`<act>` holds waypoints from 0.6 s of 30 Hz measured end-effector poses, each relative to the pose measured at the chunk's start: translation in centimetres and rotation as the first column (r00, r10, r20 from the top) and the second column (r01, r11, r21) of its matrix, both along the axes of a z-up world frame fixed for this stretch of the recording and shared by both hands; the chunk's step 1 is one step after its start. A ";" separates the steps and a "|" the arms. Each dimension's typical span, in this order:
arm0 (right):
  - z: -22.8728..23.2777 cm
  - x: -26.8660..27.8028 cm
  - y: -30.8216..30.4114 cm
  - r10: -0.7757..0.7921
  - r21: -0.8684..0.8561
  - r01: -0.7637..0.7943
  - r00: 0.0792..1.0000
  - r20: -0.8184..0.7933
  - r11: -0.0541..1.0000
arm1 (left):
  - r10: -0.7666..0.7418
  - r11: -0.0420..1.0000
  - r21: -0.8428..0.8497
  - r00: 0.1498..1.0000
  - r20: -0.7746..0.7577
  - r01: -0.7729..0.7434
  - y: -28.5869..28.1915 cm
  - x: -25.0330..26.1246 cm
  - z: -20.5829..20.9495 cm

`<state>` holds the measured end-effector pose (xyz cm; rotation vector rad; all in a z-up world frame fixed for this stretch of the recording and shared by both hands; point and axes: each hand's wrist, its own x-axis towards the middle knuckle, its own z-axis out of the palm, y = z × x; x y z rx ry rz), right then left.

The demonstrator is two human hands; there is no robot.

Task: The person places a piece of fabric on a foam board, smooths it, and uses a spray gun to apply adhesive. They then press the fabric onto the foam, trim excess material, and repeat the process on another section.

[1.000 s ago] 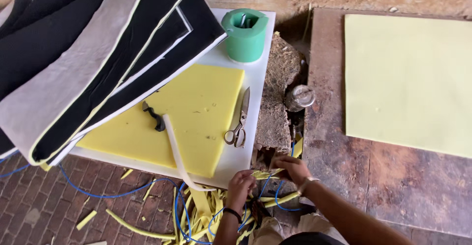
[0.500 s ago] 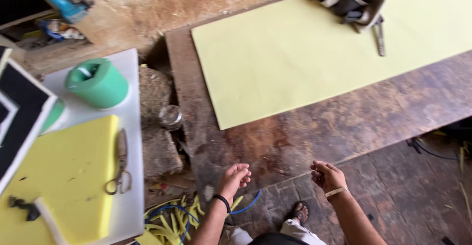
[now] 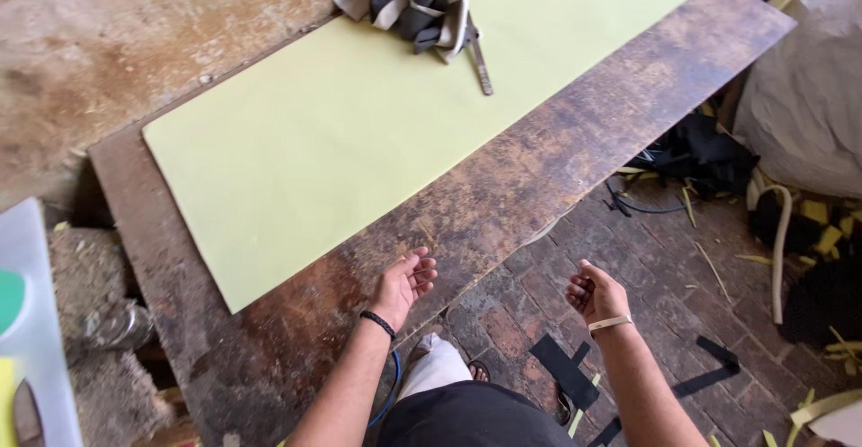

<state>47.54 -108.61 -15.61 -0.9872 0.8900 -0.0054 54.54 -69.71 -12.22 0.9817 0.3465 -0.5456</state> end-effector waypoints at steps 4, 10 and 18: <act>0.0 1.4 -2.8 -0.027 -0.007 0.026 0.998 -0.061 1.000 | 0.255 0.932 -0.230 0.957 -0.137 -0.281 -1.9 4.6 -2.3; 0.6 9.7 -7.1 0.018 -0.129 -0.029 0.996 -0.084 0.991 | 0.633 0.660 -0.186 0.672 -0.384 -0.728 -3.6 13.6 -8.2; 0.1 25.9 -8.0 0.212 -0.200 -0.251 0.958 -0.194 0.947 | 0.786 0.565 0.047 0.520 -0.333 -0.824 -4.6 19.6 -8.3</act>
